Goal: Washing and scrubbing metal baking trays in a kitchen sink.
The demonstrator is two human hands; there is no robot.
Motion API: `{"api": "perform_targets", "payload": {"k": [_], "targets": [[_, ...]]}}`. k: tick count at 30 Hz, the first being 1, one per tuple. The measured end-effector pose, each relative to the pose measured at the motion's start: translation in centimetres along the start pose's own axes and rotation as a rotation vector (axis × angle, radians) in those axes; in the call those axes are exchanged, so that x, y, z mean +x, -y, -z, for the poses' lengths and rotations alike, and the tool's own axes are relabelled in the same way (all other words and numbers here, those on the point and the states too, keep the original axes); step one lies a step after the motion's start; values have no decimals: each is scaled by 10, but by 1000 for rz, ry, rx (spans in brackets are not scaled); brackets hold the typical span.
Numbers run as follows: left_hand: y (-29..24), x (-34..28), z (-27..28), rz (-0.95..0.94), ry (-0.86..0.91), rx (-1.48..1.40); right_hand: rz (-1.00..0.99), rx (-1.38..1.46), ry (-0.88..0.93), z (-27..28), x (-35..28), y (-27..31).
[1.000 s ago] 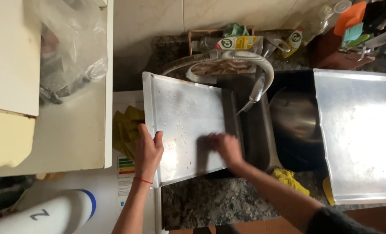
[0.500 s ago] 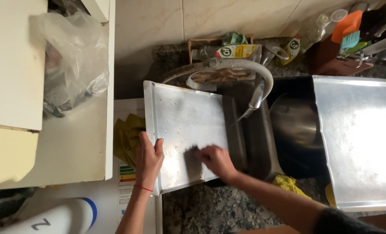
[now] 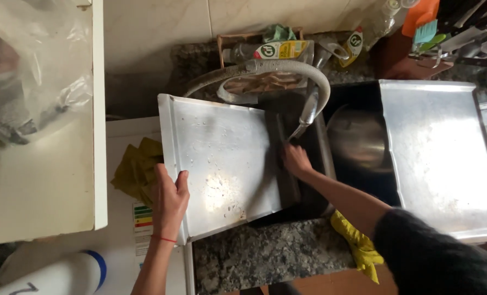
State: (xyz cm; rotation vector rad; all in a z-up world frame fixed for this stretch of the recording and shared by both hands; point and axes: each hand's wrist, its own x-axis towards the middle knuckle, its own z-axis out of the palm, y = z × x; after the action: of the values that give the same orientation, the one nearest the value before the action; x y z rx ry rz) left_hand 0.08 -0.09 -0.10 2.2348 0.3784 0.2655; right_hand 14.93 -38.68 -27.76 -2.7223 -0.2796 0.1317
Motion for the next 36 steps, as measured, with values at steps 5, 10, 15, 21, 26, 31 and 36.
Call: {"api": "perform_targets", "payload": {"k": [5,10,15,21,26,31,36], "targets": [[-26,-3,13,188,55,-50,48,-98,499,-40,-85,-44],[-10,-8,7,65,0,-55,-9,-53,590,-91,-96,-71],[-13,-8,6,140,41,-8,32,-55,557,40,-118,94],[-28,0,7,112,57,10,187,304,442,132,-136,211],[-7,-1,2,-45,-5,-29,-68,-74,555,-2,-111,25],[-4,4,2,35,-3,53,19,-23,402,-128,-69,-100],[2,3,-3,101,49,40,-66,32,33,-18,31,27]]}}
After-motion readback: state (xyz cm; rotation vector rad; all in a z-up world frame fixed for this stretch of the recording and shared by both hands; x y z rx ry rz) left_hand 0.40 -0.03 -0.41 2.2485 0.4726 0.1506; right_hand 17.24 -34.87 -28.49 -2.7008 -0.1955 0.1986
